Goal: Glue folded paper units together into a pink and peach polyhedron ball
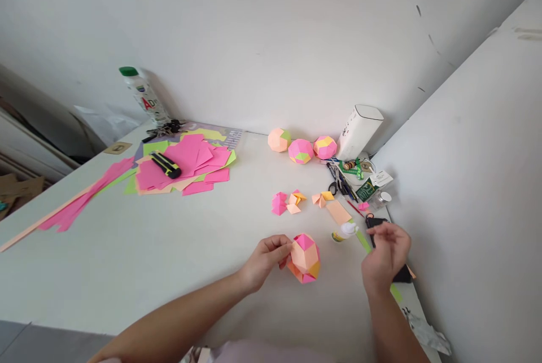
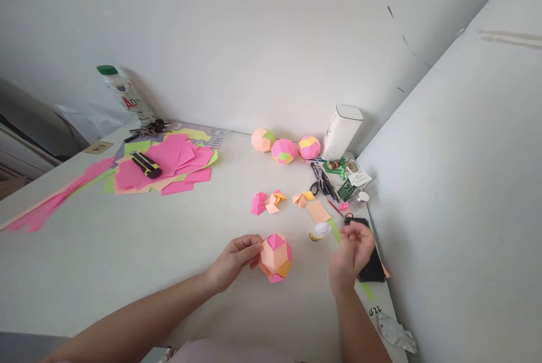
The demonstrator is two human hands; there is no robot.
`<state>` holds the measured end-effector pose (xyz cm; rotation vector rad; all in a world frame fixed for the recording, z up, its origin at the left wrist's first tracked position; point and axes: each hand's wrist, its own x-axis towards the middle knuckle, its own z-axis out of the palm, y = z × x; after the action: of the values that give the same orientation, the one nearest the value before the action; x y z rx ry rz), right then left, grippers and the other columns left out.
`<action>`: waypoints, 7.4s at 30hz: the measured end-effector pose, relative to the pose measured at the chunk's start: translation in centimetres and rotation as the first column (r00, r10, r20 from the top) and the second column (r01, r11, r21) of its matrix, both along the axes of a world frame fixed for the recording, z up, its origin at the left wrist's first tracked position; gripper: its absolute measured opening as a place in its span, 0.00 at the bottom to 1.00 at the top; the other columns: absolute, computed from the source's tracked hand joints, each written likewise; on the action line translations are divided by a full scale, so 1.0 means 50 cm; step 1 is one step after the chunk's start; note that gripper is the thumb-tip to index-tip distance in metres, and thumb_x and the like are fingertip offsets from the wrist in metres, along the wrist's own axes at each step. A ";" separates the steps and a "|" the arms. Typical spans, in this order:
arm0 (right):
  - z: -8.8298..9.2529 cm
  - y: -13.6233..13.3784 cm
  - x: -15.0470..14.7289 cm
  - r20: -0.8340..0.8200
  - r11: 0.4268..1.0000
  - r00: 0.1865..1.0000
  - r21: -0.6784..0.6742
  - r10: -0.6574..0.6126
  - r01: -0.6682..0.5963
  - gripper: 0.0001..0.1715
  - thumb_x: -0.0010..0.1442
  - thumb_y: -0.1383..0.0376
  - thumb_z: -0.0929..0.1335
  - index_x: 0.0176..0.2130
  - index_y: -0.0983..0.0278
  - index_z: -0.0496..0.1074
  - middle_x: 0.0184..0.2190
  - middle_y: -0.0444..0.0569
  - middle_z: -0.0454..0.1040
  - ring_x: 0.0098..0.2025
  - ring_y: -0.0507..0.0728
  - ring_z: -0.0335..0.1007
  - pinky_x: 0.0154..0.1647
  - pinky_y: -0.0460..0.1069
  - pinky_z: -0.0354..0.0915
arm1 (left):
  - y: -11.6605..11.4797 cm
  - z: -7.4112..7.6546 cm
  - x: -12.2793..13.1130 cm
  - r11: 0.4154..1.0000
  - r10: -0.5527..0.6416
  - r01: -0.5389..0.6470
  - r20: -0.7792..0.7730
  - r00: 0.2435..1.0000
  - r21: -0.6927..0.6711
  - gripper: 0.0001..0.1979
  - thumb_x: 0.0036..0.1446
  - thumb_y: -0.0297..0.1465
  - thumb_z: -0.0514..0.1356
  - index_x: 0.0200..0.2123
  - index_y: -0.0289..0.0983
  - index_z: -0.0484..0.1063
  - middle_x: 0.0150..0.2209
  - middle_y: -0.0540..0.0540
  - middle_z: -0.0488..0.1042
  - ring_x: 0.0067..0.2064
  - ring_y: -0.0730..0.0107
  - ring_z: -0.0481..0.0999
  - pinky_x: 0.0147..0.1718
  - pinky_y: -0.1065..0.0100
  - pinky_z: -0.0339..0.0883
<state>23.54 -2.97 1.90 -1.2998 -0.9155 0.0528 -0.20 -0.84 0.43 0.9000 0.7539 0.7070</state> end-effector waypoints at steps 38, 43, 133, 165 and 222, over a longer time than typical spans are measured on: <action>0.081 -0.040 -0.055 0.272 0.565 0.496 -0.387 0.825 -0.728 0.22 0.50 0.75 0.68 0.44 0.59 0.67 0.38 0.50 0.63 0.38 0.58 0.66 0.35 0.53 0.65 | -0.001 0.007 -0.011 0.941 0.075 -0.050 -0.061 0.995 0.334 0.12 0.55 0.39 0.59 0.32 0.35 0.75 0.33 0.44 0.74 0.34 0.68 0.70 0.35 0.66 0.64; 0.092 -0.045 -0.061 0.291 0.556 0.475 -0.390 0.831 -0.734 0.21 0.48 0.78 0.67 0.41 0.60 0.67 0.37 0.49 0.63 0.36 0.57 0.65 0.33 0.52 0.64 | -0.002 0.003 -0.009 0.915 0.099 -0.051 -0.099 0.990 0.401 0.12 0.57 0.37 0.58 0.33 0.34 0.75 0.34 0.42 0.73 0.35 0.68 0.71 0.34 0.66 0.64; 0.065 -0.058 -0.071 -0.129 0.648 0.678 -0.214 0.724 -0.732 0.15 0.51 0.75 0.68 0.38 0.58 0.67 0.39 0.48 0.65 0.38 0.56 0.64 0.30 0.47 0.61 | -0.002 0.005 0.001 0.999 0.037 -0.037 -0.006 0.999 0.031 0.08 0.48 0.35 0.63 0.28 0.35 0.77 0.32 0.46 0.73 0.26 0.77 0.61 0.24 0.71 0.54; 0.056 -0.040 -0.058 -0.492 0.570 0.728 -0.457 0.477 -0.683 0.10 0.52 0.63 0.69 0.36 0.61 0.66 0.14 0.35 0.59 0.14 0.47 0.51 0.14 0.43 0.49 | 0.005 0.005 -0.004 0.985 0.019 -0.002 0.098 0.995 -0.171 0.11 0.43 0.34 0.66 0.29 0.33 0.79 0.21 0.51 0.65 0.20 0.82 0.51 0.21 0.69 0.40; -0.098 0.046 -0.024 0.159 0.894 0.947 -0.405 0.277 -0.193 0.37 0.49 0.70 0.65 0.58 0.64 0.53 0.56 0.61 0.61 0.59 0.66 0.58 0.56 0.64 0.58 | 0.001 0.005 0.000 0.973 0.149 -0.147 0.000 0.989 -0.178 0.17 0.46 0.41 0.65 0.34 0.33 0.76 0.13 0.57 0.53 0.19 0.80 0.48 0.22 0.70 0.40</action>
<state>22.32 -0.66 -2.99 -1.5709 -1.2942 0.3030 -0.21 -0.81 0.67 0.6816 0.8648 0.7630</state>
